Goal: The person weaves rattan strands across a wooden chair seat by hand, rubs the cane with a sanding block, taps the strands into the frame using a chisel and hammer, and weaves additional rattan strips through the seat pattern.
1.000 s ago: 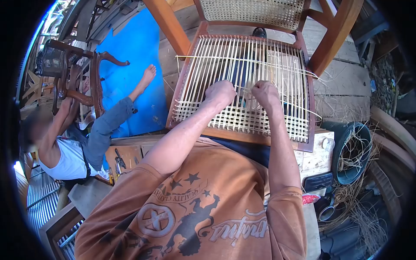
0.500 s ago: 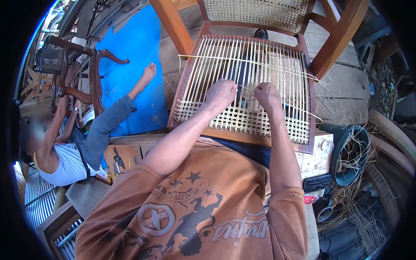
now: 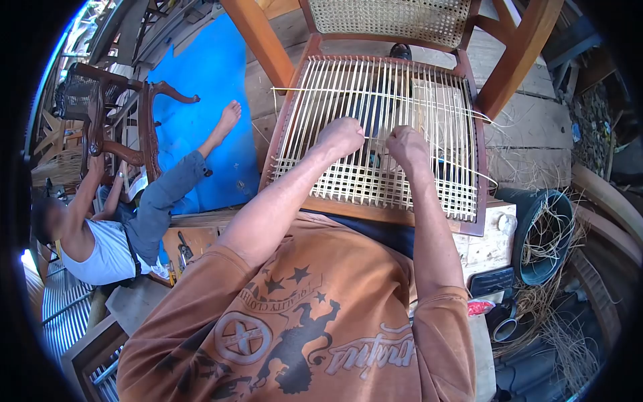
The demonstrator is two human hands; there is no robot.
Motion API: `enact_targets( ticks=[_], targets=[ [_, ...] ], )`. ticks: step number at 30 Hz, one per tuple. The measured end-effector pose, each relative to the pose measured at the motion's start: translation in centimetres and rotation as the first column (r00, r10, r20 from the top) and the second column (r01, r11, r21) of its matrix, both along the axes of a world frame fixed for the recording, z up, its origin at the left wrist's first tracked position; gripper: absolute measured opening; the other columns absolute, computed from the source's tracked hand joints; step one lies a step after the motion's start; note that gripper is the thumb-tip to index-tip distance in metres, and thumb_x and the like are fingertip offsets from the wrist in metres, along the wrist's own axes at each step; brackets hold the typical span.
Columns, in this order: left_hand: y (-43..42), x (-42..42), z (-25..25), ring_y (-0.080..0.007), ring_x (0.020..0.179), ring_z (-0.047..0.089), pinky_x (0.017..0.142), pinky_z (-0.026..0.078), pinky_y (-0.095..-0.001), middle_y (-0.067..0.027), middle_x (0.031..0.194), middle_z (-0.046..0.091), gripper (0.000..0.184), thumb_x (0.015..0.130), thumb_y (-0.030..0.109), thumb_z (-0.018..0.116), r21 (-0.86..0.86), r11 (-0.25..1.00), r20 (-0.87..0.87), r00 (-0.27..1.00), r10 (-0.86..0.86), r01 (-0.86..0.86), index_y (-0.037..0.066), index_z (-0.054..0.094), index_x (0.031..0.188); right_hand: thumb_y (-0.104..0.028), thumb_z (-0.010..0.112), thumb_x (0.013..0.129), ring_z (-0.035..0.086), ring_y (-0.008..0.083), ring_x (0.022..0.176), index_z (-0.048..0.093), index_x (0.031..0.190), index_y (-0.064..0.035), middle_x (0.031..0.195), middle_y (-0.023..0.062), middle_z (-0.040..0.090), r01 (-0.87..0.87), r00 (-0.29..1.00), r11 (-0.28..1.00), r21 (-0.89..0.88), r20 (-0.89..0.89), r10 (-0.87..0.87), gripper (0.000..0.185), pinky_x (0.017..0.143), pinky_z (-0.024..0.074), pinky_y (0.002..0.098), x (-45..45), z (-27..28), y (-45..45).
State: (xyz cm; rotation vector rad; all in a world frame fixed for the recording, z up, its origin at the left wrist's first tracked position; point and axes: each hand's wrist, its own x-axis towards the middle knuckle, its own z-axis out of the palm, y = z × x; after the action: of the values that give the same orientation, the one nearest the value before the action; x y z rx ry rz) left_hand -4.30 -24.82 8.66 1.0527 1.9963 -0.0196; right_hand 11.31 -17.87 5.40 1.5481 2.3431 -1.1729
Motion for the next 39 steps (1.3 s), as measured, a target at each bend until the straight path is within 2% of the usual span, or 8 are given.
enact_targets(
  ticks=[4, 7, 16, 22, 25, 29, 33, 39],
  targets=[
    [-0.5, 1.9, 0.5, -0.0263, 0.087, 0.067, 0.074, 0.053, -0.0384, -0.0173, 0.098, 0.064, 0.020, 0.083, 0.009, 0.056, 0.073, 0.988, -0.323, 0.940, -0.106, 0.137, 0.002, 0.066, 0.099, -0.019, 0.053, 0.081, 0.067, 0.0263, 0.067, 0.070, 0.086, -0.0079, 0.080, 0.0166, 0.068, 0.002, 0.997, 1.000, -0.008, -0.072, -0.003, 0.021, 0.065, 0.0539, 0.0360, 0.2, -0.2, -0.5],
    [-1.6, 1.9, -1.0, -0.0302, 0.082, 0.067, 0.074, 0.052, -0.0430, -0.0166, 0.096, 0.065, 0.017, 0.085, 0.017, 0.058, 0.351, 0.936, -0.328, 0.934, 0.139, -0.016, 0.005, 0.066, 0.094, -0.020, 0.053, 0.079, 0.066, 0.0284, 0.066, 0.069, 0.082, -0.0066, 0.078, 0.0192, 0.066, 0.027, 0.993, 1.000, 0.014, -0.120, -0.026, 0.021, 0.065, 0.0536, 0.0369, 0.7, -0.5, -0.2],
    [-0.7, 1.2, -1.1, -0.0260, 0.085, 0.068, 0.080, 0.051, -0.0380, -0.0141, 0.090, 0.070, 0.017, 0.083, 0.022, 0.064, -0.047, 0.983, -0.124, 0.977, 0.173, -0.180, 0.009, 0.072, 0.091, -0.020, 0.052, 0.079, 0.066, 0.0297, 0.064, 0.069, 0.081, -0.0067, 0.078, 0.0197, 0.066, -0.027, 0.995, 0.991, 0.130, -0.095, 0.039, 0.021, 0.061, 0.0538, 0.0385, 0.8, -1.1, 0.0],
    [-0.9, 0.0, -1.2, -0.0144, 0.068, 0.061, 0.070, 0.050, -0.0309, -0.0069, 0.078, 0.068, 0.009, 0.082, 0.013, 0.066, -0.025, 0.950, 0.086, 0.946, 0.311, -0.310, 0.006, 0.069, 0.078, -0.023, 0.051, 0.085, 0.065, 0.0231, 0.059, 0.068, 0.091, -0.0107, 0.077, 0.0119, 0.069, -0.192, 0.979, 0.973, 0.128, 0.093, 0.180, 0.022, 0.058, 0.0531, 0.0369, 1.5, -4.5, 0.8],
    [-1.3, 0.2, -1.0, -0.0165, 0.063, 0.059, 0.067, 0.050, -0.0305, -0.0072, 0.073, 0.065, 0.012, 0.083, 0.014, 0.064, -0.005, 0.950, 0.108, 0.944, 0.311, -0.312, 0.006, 0.067, 0.074, -0.026, 0.049, 0.089, 0.064, 0.0204, 0.063, 0.068, 0.095, -0.0116, 0.079, 0.0117, 0.068, -0.131, 0.987, 0.991, 0.042, 0.105, 0.126, 0.025, 0.062, 0.0530, 0.0362, 0.2, -2.1, 0.3],
    [-2.3, 0.8, -0.3, -0.0256, 0.072, 0.065, 0.074, 0.052, -0.0381, -0.0129, 0.080, 0.068, 0.016, 0.086, 0.018, 0.057, 0.193, 0.980, -0.230, 0.968, 0.098, -0.053, 0.010, 0.070, 0.082, -0.024, 0.045, 0.090, 0.064, 0.0193, 0.068, 0.068, 0.095, -0.0116, 0.084, 0.0132, 0.068, -0.024, 0.993, 1.000, -0.017, 0.111, 0.026, 0.027, 0.066, 0.0530, 0.0353, -1.1, 0.0, -0.3],
    [-2.2, 1.1, -0.8, -0.0265, 0.088, 0.067, 0.081, 0.051, -0.0399, -0.0105, 0.091, 0.070, 0.018, 0.087, 0.021, 0.056, -0.005, 1.000, -0.273, 0.962, 0.008, -0.010, 0.013, 0.071, 0.094, -0.023, 0.045, 0.089, 0.065, 0.0192, 0.071, 0.069, 0.096, -0.0122, 0.086, 0.0129, 0.068, -0.038, 0.992, 0.998, -0.057, 0.120, 0.045, 0.026, 0.069, 0.0531, 0.0345, -0.7, 0.2, 0.1],
    [-1.9, -1.0, -1.7, -0.0324, 0.097, 0.066, 0.083, 0.051, -0.0399, -0.0207, 0.101, 0.067, 0.022, 0.081, 0.013, 0.058, 0.018, 0.965, 0.021, 0.965, 0.262, -0.263, 0.001, 0.069, 0.095, -0.024, 0.049, 0.084, 0.067, 0.0219, 0.074, 0.070, 0.091, -0.0123, 0.085, 0.0147, 0.068, -0.024, 0.999, 1.000, -0.002, 0.041, 0.024, 0.025, 0.072, 0.0533, 0.0369, -0.4, -0.2, -0.3]
  ],
)
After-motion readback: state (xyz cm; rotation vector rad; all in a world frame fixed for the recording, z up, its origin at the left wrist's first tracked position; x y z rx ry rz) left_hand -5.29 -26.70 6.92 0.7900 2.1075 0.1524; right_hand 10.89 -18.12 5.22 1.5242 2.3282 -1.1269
